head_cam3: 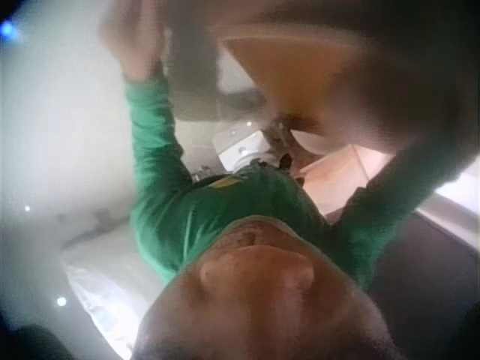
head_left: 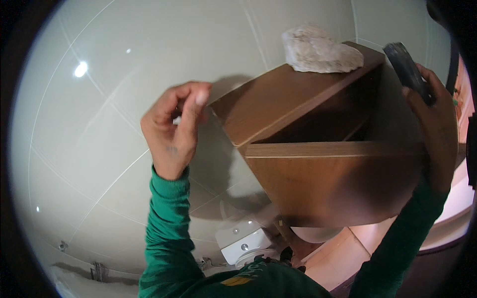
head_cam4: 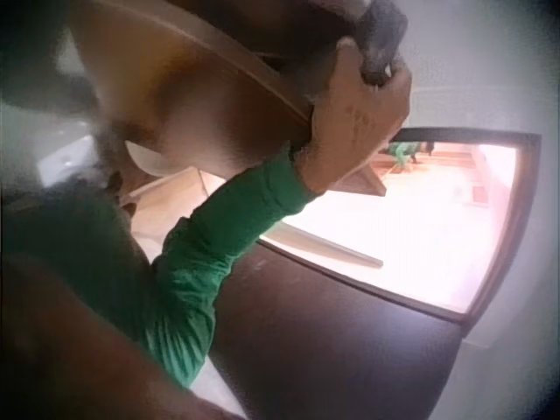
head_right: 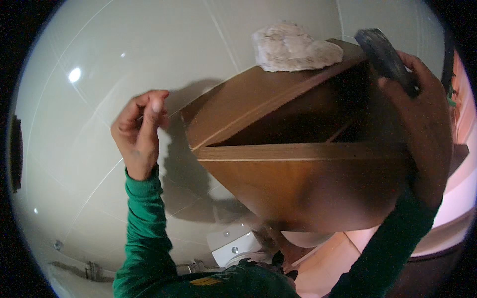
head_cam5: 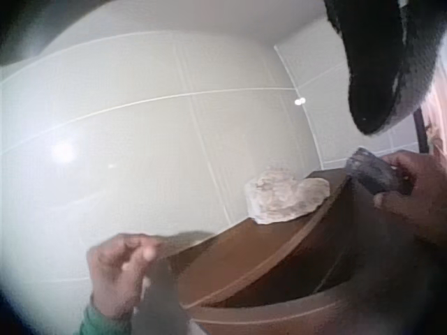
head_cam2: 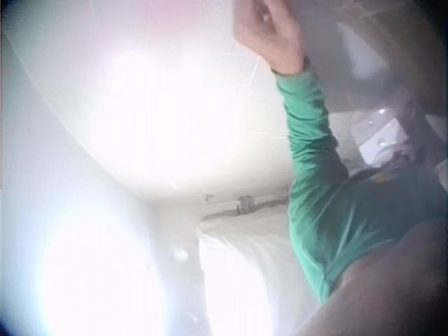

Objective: The person sands the edges and surfaces of a wooden cabinet using a sanding block. They wipe the cabinet with a cloth to remove dust and continue sanding different sections of the furniture piece.

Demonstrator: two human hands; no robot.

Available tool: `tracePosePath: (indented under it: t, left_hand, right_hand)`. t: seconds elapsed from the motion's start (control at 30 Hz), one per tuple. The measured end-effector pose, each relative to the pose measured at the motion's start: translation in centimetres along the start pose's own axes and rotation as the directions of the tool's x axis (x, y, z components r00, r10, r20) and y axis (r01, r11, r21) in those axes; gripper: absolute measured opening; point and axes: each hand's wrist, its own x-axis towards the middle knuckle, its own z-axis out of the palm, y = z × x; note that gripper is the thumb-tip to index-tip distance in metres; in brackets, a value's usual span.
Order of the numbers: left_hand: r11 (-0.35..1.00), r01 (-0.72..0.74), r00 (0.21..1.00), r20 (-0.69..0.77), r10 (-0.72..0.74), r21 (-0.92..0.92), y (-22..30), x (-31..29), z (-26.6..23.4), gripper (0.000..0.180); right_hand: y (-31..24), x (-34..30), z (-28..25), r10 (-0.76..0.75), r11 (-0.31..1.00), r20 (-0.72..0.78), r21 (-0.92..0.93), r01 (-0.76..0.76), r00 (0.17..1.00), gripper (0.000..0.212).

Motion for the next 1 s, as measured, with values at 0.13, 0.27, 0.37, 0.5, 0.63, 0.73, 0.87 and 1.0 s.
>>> tracePosePath:
  t: [0.13,0.27,0.37,0.5,0.63,0.73,0.87,1.0]
  left_hand:
    - [0.592,-0.776,0.611,0.494,0.618,0.218,3.6,8.3,6.8,0.043]
    - [0.632,-0.771,0.387,0.844,0.371,0.076,2.0,14.6,15.5,0.073]
    - [0.553,-0.780,0.465,0.863,0.199,0.293,0.0,14.2,21.3,0.089]
    - [0.637,-0.705,0.469,0.879,0.089,0.311,0.7,13.5,20.5,0.092]
    - [0.782,-0.558,0.481,0.876,0.031,0.279,0.5,11.5,12.2,0.089]
    - [0.836,-0.481,0.539,0.841,0.044,0.265,-1.0,7.8,4.1,0.081]
    - [0.914,-0.333,0.641,0.767,0.040,0.231,0.9,1.8,-3.2,0.064]
    - [0.903,-0.388,0.677,0.722,0.143,0.185,0.4,1.4,-4.4,0.057]
  right_hand:
    - [-0.6,0.2,-0.7,0.080,0.993,0.024,0.082,-0.082,0.996,0.046]
    - [-0.5,0.0,0.4,0.031,0.984,-0.026,0.175,-0.026,0.999,0.045]
    - [0.6,0.8,0.4,0.089,0.982,-0.006,0.167,-0.087,0.996,0.044]
    - [0.3,1.2,0.0,0.087,0.987,-0.004,0.136,-0.086,0.996,0.045]
    - [0.6,0.4,-0.8,0.080,0.988,-0.047,0.135,-0.073,0.996,0.045]
    - [0.2,-0.2,-1.3,0.122,0.979,-0.026,0.167,-0.116,0.992,0.045]
    - [-0.2,-0.5,-1.8,0.086,0.982,-0.021,0.169,-0.081,0.996,0.045]
    - [-0.7,-0.2,-1.7,0.106,0.972,0.035,0.206,-0.111,0.994,0.046]
